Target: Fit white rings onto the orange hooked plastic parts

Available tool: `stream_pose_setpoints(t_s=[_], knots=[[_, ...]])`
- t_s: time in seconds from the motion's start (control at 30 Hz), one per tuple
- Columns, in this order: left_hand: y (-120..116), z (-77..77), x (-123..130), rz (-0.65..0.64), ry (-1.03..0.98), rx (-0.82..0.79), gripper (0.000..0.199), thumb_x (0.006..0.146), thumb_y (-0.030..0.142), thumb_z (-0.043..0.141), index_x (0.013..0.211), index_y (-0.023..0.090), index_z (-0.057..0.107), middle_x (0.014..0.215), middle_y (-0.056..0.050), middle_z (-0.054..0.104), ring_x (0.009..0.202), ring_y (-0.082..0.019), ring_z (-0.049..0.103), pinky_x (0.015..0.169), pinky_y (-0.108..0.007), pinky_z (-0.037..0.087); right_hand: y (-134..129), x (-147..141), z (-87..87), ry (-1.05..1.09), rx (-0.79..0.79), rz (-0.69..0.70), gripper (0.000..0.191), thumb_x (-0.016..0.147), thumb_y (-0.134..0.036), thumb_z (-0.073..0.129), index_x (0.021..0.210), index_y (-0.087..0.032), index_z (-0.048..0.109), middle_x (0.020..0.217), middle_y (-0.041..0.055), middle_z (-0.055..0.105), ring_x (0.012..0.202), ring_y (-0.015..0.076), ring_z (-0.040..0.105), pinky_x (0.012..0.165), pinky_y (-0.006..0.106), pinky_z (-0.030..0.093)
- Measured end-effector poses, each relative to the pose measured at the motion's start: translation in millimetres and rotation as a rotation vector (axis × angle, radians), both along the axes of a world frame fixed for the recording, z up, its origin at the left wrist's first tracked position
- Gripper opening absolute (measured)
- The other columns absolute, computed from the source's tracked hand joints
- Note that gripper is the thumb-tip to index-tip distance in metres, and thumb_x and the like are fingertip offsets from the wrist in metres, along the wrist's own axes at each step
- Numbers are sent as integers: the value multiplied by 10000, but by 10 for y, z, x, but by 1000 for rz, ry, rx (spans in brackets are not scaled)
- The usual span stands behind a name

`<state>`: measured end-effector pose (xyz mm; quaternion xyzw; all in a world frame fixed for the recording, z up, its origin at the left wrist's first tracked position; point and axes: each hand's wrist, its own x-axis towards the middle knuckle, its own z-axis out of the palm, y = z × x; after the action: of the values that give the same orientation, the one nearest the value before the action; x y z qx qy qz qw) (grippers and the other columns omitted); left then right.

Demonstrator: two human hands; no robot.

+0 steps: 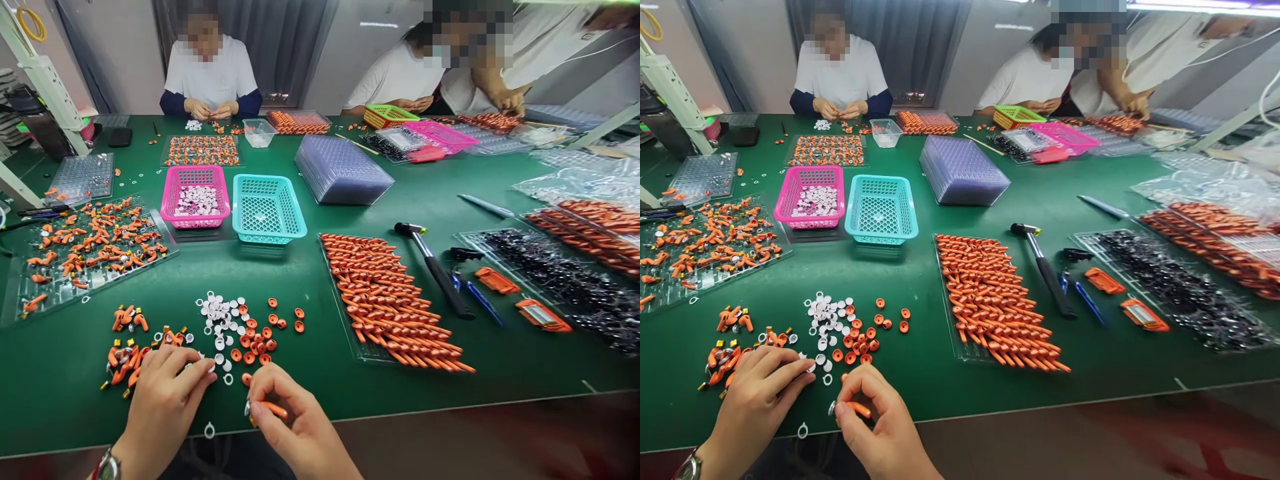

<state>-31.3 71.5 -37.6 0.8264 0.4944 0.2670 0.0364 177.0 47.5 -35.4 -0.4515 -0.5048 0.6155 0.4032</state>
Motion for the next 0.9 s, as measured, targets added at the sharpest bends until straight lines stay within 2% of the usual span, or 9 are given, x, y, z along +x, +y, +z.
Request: stream_pose_setpoints(t_s=[0.27,0.4,0.5,0.6,0.73,0.9], knots=[[14,46,37,5,78,33,167,933,142,578,885,200,726,851,-42,711,772,-220,609,719,-373,417,9,-33,11,57,-45,2,195,888,-310,605,731,-217,537,782,6,507,732,176,475,730,303,430],[11,56,21,10,16,64,173,928,144,580,863,219,722,843,-29,724,765,-207,633,721,-363,450,14,-43,9,53,-91,7,213,893,-346,606,750,-206,532,725,-14,500,667,153,446,744,318,425],[-34,84,21,-63,-104,64,143,938,150,584,940,229,703,894,-24,760,828,-203,691,766,-351,509,23,-52,28,25,-102,22,224,884,-361,604,750,-200,524,694,-25,477,612,135,400,609,280,375],[-124,126,52,-122,-243,10,94,982,208,550,970,216,643,896,-18,788,818,-160,744,762,-266,573,31,-71,44,-17,-52,22,212,873,-340,587,730,-201,517,663,-34,440,597,134,378,562,270,331],[-250,162,111,-80,-307,6,105,992,321,553,962,221,560,857,-7,811,704,-119,779,690,-159,600,26,-108,39,-107,20,22,171,866,-302,559,730,-203,531,652,-30,449,613,146,418,584,277,350],[-290,159,149,-131,-299,57,48,989,268,561,964,231,542,882,-21,814,735,-134,791,717,-161,610,13,-144,51,-190,86,30,170,859,-259,555,702,-211,508,625,-46,446,574,132,404,605,281,382]])
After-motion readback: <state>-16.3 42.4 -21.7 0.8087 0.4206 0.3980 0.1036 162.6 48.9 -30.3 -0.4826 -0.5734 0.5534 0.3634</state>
